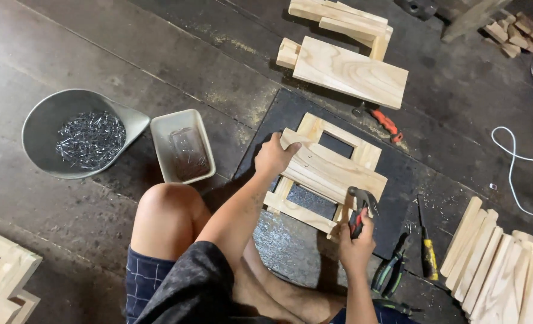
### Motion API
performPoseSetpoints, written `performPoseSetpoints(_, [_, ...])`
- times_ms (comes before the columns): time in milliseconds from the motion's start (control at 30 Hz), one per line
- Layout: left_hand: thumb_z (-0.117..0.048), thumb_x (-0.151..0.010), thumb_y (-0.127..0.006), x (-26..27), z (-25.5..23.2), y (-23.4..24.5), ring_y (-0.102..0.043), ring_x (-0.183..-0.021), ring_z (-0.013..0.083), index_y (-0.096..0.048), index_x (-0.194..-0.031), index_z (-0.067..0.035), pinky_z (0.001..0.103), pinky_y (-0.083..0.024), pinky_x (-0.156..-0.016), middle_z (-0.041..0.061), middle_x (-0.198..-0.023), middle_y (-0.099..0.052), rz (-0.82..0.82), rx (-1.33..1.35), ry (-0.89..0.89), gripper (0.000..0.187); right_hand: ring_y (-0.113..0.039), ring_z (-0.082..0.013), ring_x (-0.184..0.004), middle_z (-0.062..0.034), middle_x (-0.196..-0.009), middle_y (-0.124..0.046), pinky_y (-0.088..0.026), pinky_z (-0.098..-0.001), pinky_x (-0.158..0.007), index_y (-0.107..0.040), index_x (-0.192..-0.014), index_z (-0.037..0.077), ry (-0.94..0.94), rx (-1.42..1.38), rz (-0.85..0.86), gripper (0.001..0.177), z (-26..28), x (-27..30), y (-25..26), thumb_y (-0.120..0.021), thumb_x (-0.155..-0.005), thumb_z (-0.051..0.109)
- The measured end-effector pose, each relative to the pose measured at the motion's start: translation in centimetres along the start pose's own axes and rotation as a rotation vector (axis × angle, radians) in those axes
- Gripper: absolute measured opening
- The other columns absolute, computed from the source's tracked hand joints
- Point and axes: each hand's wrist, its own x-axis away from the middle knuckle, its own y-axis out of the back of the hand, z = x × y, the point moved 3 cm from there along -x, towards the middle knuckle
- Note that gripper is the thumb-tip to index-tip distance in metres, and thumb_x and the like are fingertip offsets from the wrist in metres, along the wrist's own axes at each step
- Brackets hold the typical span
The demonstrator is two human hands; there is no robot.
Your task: Hammering nails into wooden slats to assemble a frame.
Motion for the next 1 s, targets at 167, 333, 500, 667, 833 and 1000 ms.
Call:
performPoseSetpoints(167, [-0.063,-0.089,-0.067,-1.1,-0.3,0.5,-0.072,-0.113,0.0320,-0.053,-0.146,-0.010,0.045,-0.057,-0.092,0.013,-0.124,-0.074,0.057,-0.080,-0.033,0.079,-0.071,-0.0262,-0.074,-0.0127,-0.090,-0.072,-0.056,-0.0388,-0.072,-0.053,-0.144,0.002,-0.083,-0.077,0.034,0.053,1.4,-0.3,0.1,-0.067,-0.093,0.000])
performPoseSetpoints(333, [-0.069,-0.094,-0.061,0.2,-0.8,0.6,-0.076,-0.093,0.0355,-0.056,-0.133,-0.005,0.046,-0.059,-0.082,0.017,-0.107,-0.076,-0.004,-0.135,-0.097,0.076,-0.071,-0.0282,-0.077,-0.0134,-0.095,-0.074,-0.056,-0.0397,-0.074,-0.054,-0.145,0.003,-0.055,-0.013,0.027,0.054,0.8,-0.3,0.0,-0.067,-0.093,0.008])
performPoseSetpoints(500, [-0.067,-0.101,-0.055,-1.0,0.0,-0.4,-0.078,-0.099,0.0405,-0.049,-0.149,0.002,0.050,-0.066,-0.069,0.029,-0.123,-0.071,0.105,-0.107,-0.090,0.084,-0.056,-0.0541,-0.130,-0.0333,-0.152,-0.053,-0.050,-0.0639,-0.099,-0.052,-0.154,0.003,-0.281,-0.178,0.043,0.059,3.2,-0.7,1.1,-0.068,-0.097,0.011])
performPoseSetpoints(667, [-0.067,-0.099,-0.056,0.0,-0.1,-0.1,-0.077,-0.104,0.0413,-0.053,-0.144,-0.001,0.054,-0.065,-0.078,0.026,-0.121,-0.073,0.082,-0.091,-0.073,0.080,-0.051,-0.0572,-0.135,-0.0328,-0.162,-0.039,-0.046,-0.0653,-0.108,-0.043,-0.160,0.006,-0.237,-0.225,0.087,0.067,9.1,-2.3,2.1,-0.067,-0.097,0.012])
performPoseSetpoints(833, [-0.070,-0.095,-0.057,0.4,-0.7,0.7,-0.074,-0.112,0.0425,-0.053,-0.140,-0.005,0.057,-0.061,-0.092,0.024,-0.125,-0.074,0.100,-0.086,-0.054,0.079,-0.074,-0.0340,-0.067,-0.0226,-0.107,-0.075,-0.059,-0.0395,-0.059,-0.053,-0.158,0.023,-0.157,-0.137,0.134,0.064,13.0,-5.0,0.8,-0.070,-0.097,0.013])
performPoseSetpoints(1000, [-0.067,-0.098,-0.056,0.4,-0.8,0.9,-0.076,-0.109,0.0401,-0.054,-0.144,-0.002,0.054,-0.063,-0.085,0.026,-0.125,-0.073,0.072,-0.075,-0.080,0.080,-0.073,-0.0424,-0.087,-0.0286,-0.121,-0.071,-0.059,-0.0478,-0.067,-0.054,-0.156,0.019,-0.045,-0.152,0.147,0.063,14.4,-6.9,-0.4,-0.070,-0.096,0.010])
